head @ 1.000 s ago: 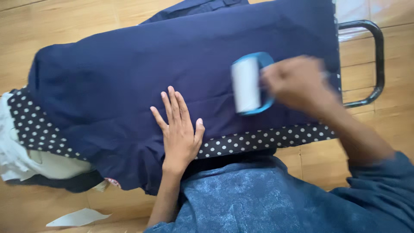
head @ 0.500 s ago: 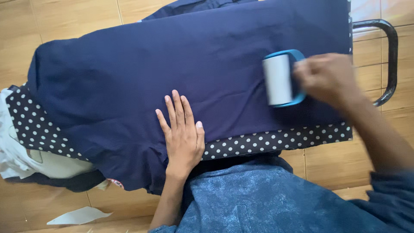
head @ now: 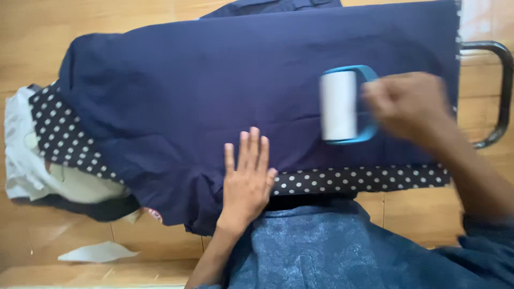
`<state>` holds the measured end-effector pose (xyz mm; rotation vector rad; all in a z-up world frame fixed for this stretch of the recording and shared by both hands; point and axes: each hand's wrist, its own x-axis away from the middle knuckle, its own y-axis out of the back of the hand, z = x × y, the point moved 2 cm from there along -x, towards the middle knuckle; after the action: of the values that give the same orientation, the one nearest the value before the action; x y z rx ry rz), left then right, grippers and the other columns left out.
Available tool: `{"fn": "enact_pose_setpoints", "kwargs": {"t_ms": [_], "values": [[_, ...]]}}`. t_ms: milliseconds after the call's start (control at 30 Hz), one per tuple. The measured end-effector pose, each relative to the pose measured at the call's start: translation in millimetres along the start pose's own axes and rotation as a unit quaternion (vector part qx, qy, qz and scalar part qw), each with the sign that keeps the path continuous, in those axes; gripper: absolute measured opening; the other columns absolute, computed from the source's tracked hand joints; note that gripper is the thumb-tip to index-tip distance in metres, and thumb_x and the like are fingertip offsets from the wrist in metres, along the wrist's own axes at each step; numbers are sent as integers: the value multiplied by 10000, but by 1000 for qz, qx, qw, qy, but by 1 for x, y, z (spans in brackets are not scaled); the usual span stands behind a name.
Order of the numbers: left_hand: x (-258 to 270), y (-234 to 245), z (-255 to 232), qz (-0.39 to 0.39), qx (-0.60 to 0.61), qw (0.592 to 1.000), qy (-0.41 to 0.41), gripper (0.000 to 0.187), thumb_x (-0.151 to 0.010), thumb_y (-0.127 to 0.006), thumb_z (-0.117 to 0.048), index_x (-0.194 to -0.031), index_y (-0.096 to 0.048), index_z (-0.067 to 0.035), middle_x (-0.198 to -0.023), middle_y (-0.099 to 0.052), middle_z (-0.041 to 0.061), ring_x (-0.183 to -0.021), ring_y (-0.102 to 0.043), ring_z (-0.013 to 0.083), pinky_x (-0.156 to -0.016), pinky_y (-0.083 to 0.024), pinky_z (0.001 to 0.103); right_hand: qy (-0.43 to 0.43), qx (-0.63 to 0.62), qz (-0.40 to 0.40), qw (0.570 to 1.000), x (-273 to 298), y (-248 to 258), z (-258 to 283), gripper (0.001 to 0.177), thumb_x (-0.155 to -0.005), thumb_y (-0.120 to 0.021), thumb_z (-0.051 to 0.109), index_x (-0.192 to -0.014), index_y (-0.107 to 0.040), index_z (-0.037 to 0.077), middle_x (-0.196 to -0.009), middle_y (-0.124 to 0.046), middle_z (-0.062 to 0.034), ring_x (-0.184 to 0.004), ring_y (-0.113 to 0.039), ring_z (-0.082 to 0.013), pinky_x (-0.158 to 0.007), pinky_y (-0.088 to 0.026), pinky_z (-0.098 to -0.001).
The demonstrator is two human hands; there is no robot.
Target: The person uses a lint roller to clean a dark blue shirt and a white t-shirt on a polka-dotted ironing board. They roll the tool over the fabric surfaces to remove lint, then fold the shirts and place them aside.
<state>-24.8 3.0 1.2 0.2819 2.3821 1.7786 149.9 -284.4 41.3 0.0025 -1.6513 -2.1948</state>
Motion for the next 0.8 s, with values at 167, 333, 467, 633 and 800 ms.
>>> {"fn": "enact_pose_setpoints", "kwargs": {"t_ms": [167,333,467,633,800], "values": [[16,-5,-11,26,71,994,-81,670,-1035,-515,-338,-1542,-380,78,-1659,-314,232,-1562,-268,334,-1278,-140,517,217,-12,1,976,-52,-30,131,517,-1045,-431,363,-733,-699,51,-724,-704,-189,-620,-671,-405,-638,-566,-524],[17,-9,-8,16,83,992,-91,667,-1018,-535,-335,-1525,-409,79,-1624,-380,237,-1542,-315,341,-1273,-187,506,345,-36,8,938,-69,-74,216,435,-990,-491,302,-671,-675,71,-679,-699,-173,-569,-673,-391,-511,-525,-521],[25,-17,-10,1,111,990,-82,663,-1014,-536,-327,-1537,-417,64,-1591,-430,230,-1521,-349,345,-1261,-225,519,393,-60,34,917,-66,-110,277,453,-1012,-508,271,-639,-667,68,-648,-692,-176,-521,-657,-381,-488,-514,-506],[27,-22,-9,64,151,984,-76,469,-1010,-559,-279,-1369,-560,23,-1437,-552,192,-1424,-441,368,-1214,-284,529,472,-79,22,878,-44,-137,360,306,-885,-561,228,-644,-659,67,-665,-693,-160,-566,-681,-338,-453,-500,-509],[29,14,18,46,279,957,-72,376,-1042,-574,-247,-1346,-629,-33,-1391,-623,110,-1376,-518,272,-1242,-330,490,483,-82,38,871,-51,-109,365,310,-895,-559,243,-673,-671,59,-632,-691,-172,-498,-668,-361,-430,-508,-518]]}}
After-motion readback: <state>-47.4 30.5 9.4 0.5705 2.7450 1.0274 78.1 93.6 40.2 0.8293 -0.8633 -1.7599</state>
